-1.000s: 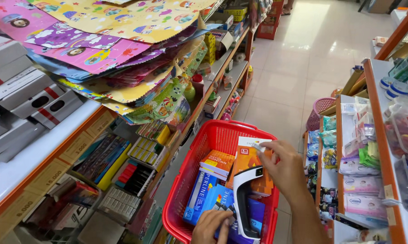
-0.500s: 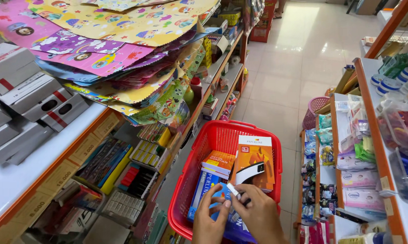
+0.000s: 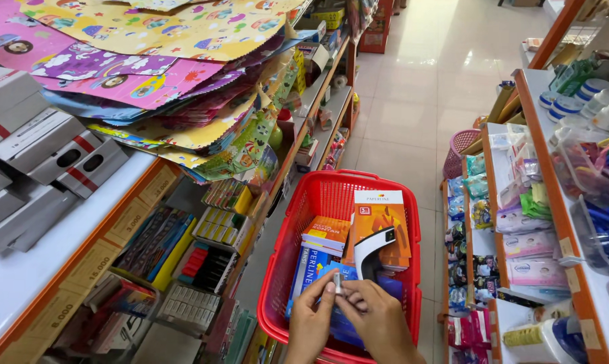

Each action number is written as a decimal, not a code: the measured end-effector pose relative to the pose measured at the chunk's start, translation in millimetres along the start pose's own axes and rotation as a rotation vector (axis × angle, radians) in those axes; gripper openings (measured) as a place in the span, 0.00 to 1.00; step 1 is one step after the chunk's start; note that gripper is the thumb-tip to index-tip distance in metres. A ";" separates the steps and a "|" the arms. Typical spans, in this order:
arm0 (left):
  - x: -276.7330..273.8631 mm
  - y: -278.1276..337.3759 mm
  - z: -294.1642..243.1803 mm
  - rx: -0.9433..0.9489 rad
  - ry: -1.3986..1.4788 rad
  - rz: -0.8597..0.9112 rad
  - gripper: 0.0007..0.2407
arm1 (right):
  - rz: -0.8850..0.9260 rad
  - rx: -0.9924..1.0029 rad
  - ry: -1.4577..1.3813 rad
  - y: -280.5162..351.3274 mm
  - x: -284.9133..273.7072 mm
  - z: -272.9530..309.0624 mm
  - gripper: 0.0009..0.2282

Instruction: The person scans items in a red shopping basket one by one using a handheld barcode scanner and places them back into the basket or on a shelf nearby.

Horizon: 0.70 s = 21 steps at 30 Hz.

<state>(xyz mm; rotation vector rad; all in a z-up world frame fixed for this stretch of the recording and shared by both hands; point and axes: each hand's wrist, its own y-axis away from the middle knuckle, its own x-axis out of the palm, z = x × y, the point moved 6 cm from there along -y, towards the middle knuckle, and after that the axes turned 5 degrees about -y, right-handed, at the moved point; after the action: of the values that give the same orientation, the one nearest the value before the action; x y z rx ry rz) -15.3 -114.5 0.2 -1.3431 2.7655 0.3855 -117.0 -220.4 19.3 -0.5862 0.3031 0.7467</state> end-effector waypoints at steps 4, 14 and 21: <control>-6.8 -0.3 1.2 -0.019 -0.001 0.059 0.18 | 0.025 0.060 -0.034 2.5 4.0 -1.4 0.12; -6.2 -11.9 28.0 -0.076 0.187 0.162 0.18 | 0.046 0.244 -0.057 3.4 0.9 -13.8 0.13; -15.2 -11.6 20.6 -0.180 0.260 0.133 0.18 | -0.140 0.553 0.238 -5.2 -30.0 -44.8 0.19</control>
<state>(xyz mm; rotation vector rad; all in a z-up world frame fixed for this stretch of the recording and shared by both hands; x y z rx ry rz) 1.9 -104.8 -19.8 -1.3360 3.1124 0.5114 -136.8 -266.8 -0.8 -0.1657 0.6557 0.4274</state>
